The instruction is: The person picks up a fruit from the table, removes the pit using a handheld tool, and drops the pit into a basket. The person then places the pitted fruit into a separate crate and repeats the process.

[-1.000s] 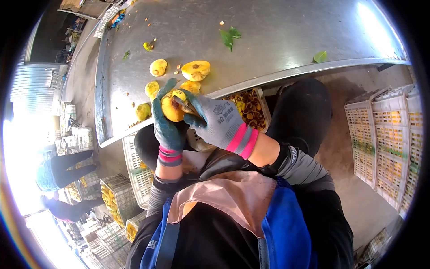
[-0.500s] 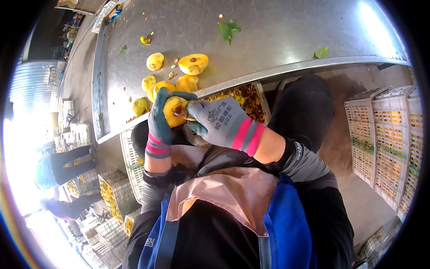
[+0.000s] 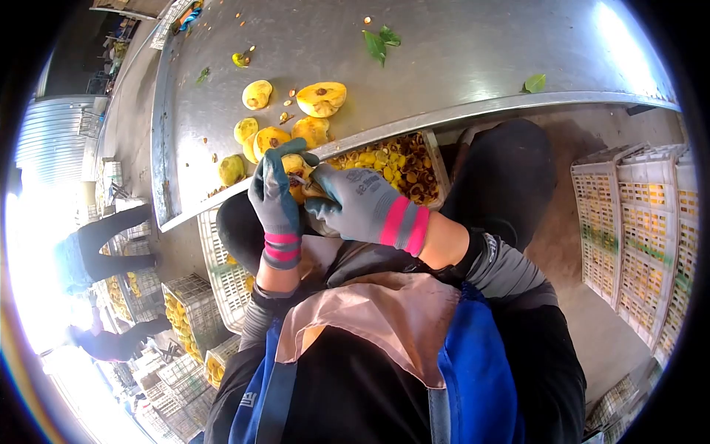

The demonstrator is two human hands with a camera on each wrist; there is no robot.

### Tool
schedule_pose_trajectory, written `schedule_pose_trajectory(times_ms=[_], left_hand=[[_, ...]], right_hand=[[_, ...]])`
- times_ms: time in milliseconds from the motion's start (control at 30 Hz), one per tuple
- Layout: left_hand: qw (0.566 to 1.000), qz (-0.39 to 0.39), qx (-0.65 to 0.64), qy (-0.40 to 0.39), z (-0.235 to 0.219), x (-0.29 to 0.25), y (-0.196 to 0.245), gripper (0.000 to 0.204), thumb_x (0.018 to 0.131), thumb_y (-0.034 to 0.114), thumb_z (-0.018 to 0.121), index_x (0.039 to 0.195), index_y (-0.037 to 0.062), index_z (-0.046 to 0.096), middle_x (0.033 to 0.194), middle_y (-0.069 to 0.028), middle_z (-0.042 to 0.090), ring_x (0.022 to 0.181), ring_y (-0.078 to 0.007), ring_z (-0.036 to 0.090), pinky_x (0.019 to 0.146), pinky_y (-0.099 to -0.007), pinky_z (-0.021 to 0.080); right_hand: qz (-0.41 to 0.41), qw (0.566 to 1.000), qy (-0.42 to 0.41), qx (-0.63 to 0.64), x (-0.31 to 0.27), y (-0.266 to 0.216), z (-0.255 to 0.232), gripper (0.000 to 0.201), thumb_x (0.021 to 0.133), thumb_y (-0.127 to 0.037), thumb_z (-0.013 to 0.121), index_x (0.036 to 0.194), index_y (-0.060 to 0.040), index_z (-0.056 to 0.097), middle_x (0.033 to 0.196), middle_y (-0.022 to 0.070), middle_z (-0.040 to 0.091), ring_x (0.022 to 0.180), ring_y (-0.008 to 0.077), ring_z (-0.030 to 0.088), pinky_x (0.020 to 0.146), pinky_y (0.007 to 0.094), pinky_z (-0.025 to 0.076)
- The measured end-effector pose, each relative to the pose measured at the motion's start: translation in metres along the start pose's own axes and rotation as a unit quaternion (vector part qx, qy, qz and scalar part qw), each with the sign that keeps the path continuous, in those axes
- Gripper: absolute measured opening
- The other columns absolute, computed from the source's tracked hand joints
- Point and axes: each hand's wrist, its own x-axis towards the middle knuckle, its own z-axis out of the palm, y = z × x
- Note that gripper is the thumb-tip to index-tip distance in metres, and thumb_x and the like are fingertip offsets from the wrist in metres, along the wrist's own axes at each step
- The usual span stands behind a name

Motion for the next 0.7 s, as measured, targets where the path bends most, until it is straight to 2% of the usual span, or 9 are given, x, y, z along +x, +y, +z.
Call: schedule_pose_trajectory(times_ms=[167, 233, 300, 400, 500, 533, 600, 667, 700], left_hand=[[0.994, 0.091, -0.043, 0.037, 0.016, -0.007, -0.004, 0.047, 0.103, 0.035, 0.048, 0.117, -0.0081, 0.061, 0.098, -0.0148, 0.070, 0.089, -0.0208, 0.066, 0.085, -0.0318, 0.052], [0.993, 0.114, 0.004, -0.017, 0.015, -0.004, 0.002, 0.044, 0.104, 0.033, 0.048, 0.115, -0.0076, 0.061, 0.100, -0.0146, 0.069, 0.089, -0.0204, 0.066, 0.085, -0.0322, 0.052], [0.987, 0.130, 0.092, -0.024, 0.010, -0.003, 0.003, 0.035, 0.097, 0.024, 0.057, 0.115, -0.0052, 0.062, 0.099, -0.0137, 0.070, 0.088, -0.0206, 0.066, 0.084, -0.0324, 0.052], [0.941, 0.189, 0.282, 0.012, -0.013, -0.008, 0.011, 0.039, 0.080, 0.011, 0.073, 0.116, 0.0000, 0.062, 0.098, -0.0128, 0.070, 0.088, -0.0247, 0.067, 0.083, -0.0342, 0.053], [0.826, 0.243, 0.506, 0.054, -0.067, -0.019, 0.035, 0.046, 0.072, 0.009, 0.076, 0.115, 0.0034, 0.062, 0.102, -0.0140, 0.069, 0.089, -0.0296, 0.068, 0.080, -0.0369, 0.054], [0.783, 0.285, 0.548, 0.071, -0.092, -0.021, 0.045, 0.041, 0.077, 0.013, 0.073, 0.115, 0.0022, 0.062, 0.101, -0.0145, 0.069, 0.088, -0.0298, 0.068, 0.080, -0.0364, 0.055], [0.972, 0.038, 0.155, 0.175, -0.145, -0.030, 0.044, 0.028, 0.099, 0.020, 0.053, 0.112, -0.0002, 0.066, 0.093, -0.0093, 0.069, 0.087, -0.0194, 0.066, 0.078, -0.0323, 0.054], [0.916, -0.081, 0.365, 0.148, -0.209, -0.030, 0.044, 0.029, 0.100, 0.022, 0.054, 0.112, -0.0014, 0.067, 0.105, -0.0124, 0.069, 0.096, -0.0210, 0.065, 0.088, -0.0342, 0.051], [0.833, -0.092, 0.538, 0.095, -0.221, -0.023, 0.047, 0.028, 0.097, 0.021, 0.058, 0.117, 0.0034, 0.067, 0.112, -0.0141, 0.067, 0.103, -0.0251, 0.064, 0.091, -0.0370, 0.050]], right_hand=[[-0.085, 0.990, -0.057, 0.095, -0.002, 0.020, 0.002, 0.030, 0.091, -0.023, 0.066, 0.111, -0.0016, 0.060, 0.083, 0.0115, 0.066, 0.071, 0.0221, 0.064, 0.062, 0.0325, 0.050], [0.053, 0.947, -0.128, 0.289, -0.002, 0.012, -0.012, 0.028, 0.093, -0.025, 0.065, 0.109, -0.0022, 0.061, 0.079, 0.0054, 0.062, 0.065, 0.0133, 0.059, 0.056, 0.0262, 0.047], [0.293, 0.781, -0.213, 0.509, -0.003, -0.001, -0.033, 0.026, 0.095, -0.026, 0.064, 0.108, -0.0033, 0.061, 0.078, 0.0005, 0.058, 0.062, 0.0062, 0.053, 0.052, 0.0209, 0.043], [0.278, 0.823, -0.167, 0.466, -0.005, -0.007, -0.046, 0.028, 0.094, -0.029, 0.066, 0.107, -0.0046, 0.061, 0.076, 0.0011, 0.056, 0.058, 0.0053, 0.051, 0.047, 0.0189, 0.040], [0.079, 0.990, -0.106, 0.052, -0.021, 0.049, -0.020, 0.045, 0.090, -0.034, 0.065, 0.120, -0.0019, 0.055, 0.093, 0.0185, 0.068, 0.071, 0.0245, 0.067, 0.061, 0.0368, 0.051], [0.008, 0.988, -0.055, -0.144, -0.024, 0.053, -0.013, 0.049, 0.090, -0.035, 0.065, 0.123, -0.0015, 0.053, 0.098, 0.0227, 0.069, 0.076, 0.0294, 0.070, 0.065, 0.0410, 0.053], [0.127, 0.936, -0.190, -0.267, -0.023, 0.035, -0.010, 0.046, 0.092, -0.034, 0.057, 0.126, -0.0034, 0.052, 0.104, 0.0234, 0.069, 0.091, 0.0371, 0.069, 0.078, 0.0472, 0.052], [0.198, 0.831, -0.351, -0.383, -0.014, 0.031, -0.008, 0.042, 0.093, -0.034, 0.054, 0.122, -0.0044, 0.054, 0.100, 0.0195, 0.071, 0.090, 0.0362, 0.069, 0.079, 0.0457, 0.052], [0.187, 0.845, -0.340, -0.368, -0.014, 0.032, -0.008, 0.041, 0.093, -0.034, 0.053, 0.121, -0.0045, 0.054, 0.098, 0.0187, 0.071, 0.090, 0.0362, 0.069, 0.079, 0.0461, 0.052]])
